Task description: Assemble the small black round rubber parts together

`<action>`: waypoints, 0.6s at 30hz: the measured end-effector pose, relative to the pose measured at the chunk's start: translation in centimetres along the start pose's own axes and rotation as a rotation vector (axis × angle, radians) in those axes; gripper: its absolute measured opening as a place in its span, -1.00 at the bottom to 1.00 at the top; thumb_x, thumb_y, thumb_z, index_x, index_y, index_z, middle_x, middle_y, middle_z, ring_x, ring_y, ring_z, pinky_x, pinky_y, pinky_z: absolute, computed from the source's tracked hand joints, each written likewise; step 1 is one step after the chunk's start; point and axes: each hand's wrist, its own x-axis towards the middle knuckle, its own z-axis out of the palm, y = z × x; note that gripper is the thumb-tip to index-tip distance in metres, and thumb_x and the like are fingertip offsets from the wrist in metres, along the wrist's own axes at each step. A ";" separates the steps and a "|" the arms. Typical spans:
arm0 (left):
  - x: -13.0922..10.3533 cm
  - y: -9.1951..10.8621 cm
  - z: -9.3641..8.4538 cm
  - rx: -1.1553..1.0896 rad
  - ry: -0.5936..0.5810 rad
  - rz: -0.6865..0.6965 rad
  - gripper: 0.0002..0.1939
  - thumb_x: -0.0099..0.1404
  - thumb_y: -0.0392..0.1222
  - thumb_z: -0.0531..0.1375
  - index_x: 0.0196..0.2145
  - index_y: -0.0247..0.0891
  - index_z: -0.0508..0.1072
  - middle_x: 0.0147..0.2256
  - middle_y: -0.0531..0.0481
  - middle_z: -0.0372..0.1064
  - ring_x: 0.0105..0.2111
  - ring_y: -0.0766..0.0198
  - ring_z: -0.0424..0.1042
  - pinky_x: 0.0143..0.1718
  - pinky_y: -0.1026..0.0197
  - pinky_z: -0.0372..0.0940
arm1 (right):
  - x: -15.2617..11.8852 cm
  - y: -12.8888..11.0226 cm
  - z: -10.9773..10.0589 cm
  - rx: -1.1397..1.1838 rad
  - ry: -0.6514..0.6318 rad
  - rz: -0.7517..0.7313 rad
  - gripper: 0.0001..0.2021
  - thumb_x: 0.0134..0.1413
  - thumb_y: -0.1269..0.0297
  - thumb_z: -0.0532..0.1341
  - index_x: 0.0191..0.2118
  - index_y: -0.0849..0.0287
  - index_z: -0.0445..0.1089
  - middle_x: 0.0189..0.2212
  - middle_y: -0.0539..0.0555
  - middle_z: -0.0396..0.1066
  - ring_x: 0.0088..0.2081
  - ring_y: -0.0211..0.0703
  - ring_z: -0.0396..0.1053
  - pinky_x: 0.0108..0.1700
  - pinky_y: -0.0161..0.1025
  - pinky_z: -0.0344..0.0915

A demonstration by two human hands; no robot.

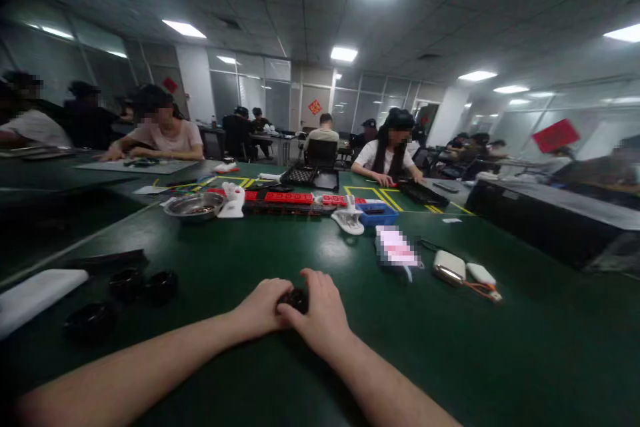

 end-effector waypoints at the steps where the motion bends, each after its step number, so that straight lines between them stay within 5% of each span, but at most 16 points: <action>1: 0.0 0.1 -0.1 -0.002 -0.001 0.003 -0.79 0.00 -0.05 0.20 -0.46 -0.23 0.33 -0.44 0.04 0.34 -0.37 0.13 0.34 -0.36 0.22 0.15 | 0.1 0.1 0.1 0.003 -0.008 -0.004 -0.54 -0.15 0.31 0.26 -0.06 0.28 0.19 -0.21 0.19 0.30 -0.14 0.05 0.23 -0.09 -0.02 0.18; 10: -0.1 0.4 -0.6 -0.035 -0.009 0.005 -0.73 -0.02 -0.06 0.22 -0.39 -0.24 0.31 -0.38 0.02 0.35 -0.34 0.13 0.34 -0.32 0.20 0.17 | 0.1 0.1 -0.2 0.063 -0.060 -0.088 -0.51 -0.20 0.48 0.22 -0.04 0.18 0.18 -0.17 0.11 0.31 -0.12 -0.06 0.26 -0.06 -0.13 0.19; 18: -0.3 0.7 -1.1 -0.038 -0.015 -0.007 -0.73 0.01 -0.01 0.22 -0.39 -0.22 0.33 -0.38 0.06 0.33 -0.34 0.17 0.33 -0.33 0.24 0.16 | 0.5 -0.1 -0.7 0.112 -0.049 -0.142 -0.80 -0.15 0.45 0.24 -0.31 0.14 0.31 -0.36 0.03 0.34 -0.27 -0.09 0.30 -0.21 -0.18 0.26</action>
